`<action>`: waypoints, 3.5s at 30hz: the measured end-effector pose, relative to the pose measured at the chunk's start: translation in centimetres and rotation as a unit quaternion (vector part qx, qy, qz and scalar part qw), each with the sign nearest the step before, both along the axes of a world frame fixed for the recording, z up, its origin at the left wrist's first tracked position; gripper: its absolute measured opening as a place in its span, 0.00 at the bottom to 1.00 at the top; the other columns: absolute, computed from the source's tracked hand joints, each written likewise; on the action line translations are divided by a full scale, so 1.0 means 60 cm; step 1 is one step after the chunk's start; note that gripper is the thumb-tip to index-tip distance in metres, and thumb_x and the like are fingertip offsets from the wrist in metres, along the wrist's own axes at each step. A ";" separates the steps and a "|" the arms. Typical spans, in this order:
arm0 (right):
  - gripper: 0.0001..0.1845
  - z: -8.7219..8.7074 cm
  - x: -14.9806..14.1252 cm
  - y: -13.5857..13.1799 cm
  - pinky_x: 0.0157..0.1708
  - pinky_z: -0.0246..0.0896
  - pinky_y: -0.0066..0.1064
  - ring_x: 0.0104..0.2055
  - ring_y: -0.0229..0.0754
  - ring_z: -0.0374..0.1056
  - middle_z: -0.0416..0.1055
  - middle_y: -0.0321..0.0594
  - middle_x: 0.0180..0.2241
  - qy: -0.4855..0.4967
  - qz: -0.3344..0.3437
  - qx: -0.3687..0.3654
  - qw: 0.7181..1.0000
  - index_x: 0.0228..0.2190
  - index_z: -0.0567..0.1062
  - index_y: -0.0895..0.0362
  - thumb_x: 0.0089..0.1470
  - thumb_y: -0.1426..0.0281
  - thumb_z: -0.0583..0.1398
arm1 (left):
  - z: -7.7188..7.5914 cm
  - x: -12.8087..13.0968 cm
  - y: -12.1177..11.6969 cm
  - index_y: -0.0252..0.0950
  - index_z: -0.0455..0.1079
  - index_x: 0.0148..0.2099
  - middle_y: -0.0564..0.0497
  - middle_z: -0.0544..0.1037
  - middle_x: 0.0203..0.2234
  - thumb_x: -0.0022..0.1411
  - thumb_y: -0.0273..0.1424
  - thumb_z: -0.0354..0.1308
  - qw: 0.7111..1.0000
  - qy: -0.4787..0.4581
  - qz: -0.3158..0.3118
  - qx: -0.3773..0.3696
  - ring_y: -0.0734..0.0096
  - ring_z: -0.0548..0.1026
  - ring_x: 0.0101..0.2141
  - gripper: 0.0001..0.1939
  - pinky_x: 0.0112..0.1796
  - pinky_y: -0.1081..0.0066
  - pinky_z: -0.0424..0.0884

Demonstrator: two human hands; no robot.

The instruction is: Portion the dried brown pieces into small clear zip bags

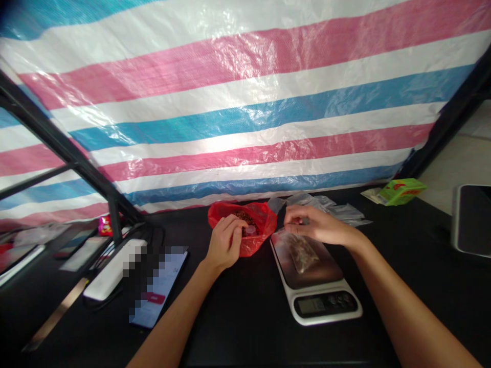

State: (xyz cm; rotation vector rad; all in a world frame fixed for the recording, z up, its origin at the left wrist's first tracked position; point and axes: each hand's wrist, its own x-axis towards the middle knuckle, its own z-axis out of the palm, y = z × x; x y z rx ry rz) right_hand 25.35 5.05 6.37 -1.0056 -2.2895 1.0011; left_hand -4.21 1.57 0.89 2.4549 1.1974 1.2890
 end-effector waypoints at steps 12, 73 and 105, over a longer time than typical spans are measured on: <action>0.13 -0.011 -0.077 -0.027 0.41 0.67 0.37 0.38 0.47 0.70 0.75 0.41 0.33 0.235 -0.086 0.079 0.965 0.30 0.80 0.53 0.59 0.57 0.69 | -0.012 0.051 -0.022 0.37 0.70 0.61 0.41 0.80 0.50 0.64 0.61 0.58 0.936 -0.212 -0.150 -0.237 0.53 0.78 0.49 0.37 0.53 0.56 0.74; 0.16 -0.041 -0.082 -0.028 0.43 0.70 0.35 0.43 0.43 0.75 0.74 0.40 0.43 0.099 -0.106 0.381 0.913 0.44 0.78 0.49 0.62 0.80 0.58 | -0.025 -0.030 0.046 0.39 0.72 0.43 0.48 0.81 0.38 0.67 0.29 0.59 0.965 0.096 0.236 -0.058 0.54 0.77 0.42 0.02 0.47 0.57 0.67; 0.06 0.009 -0.059 -0.039 0.51 0.69 0.42 0.49 0.51 0.74 0.77 0.45 0.44 0.181 -0.006 0.114 0.977 0.36 0.74 0.52 0.66 0.64 0.61 | -0.029 0.019 -0.005 0.37 0.55 0.68 0.37 0.73 0.54 0.74 0.43 0.52 0.991 -0.091 -0.093 -0.030 0.53 0.74 0.53 0.27 0.54 0.51 0.72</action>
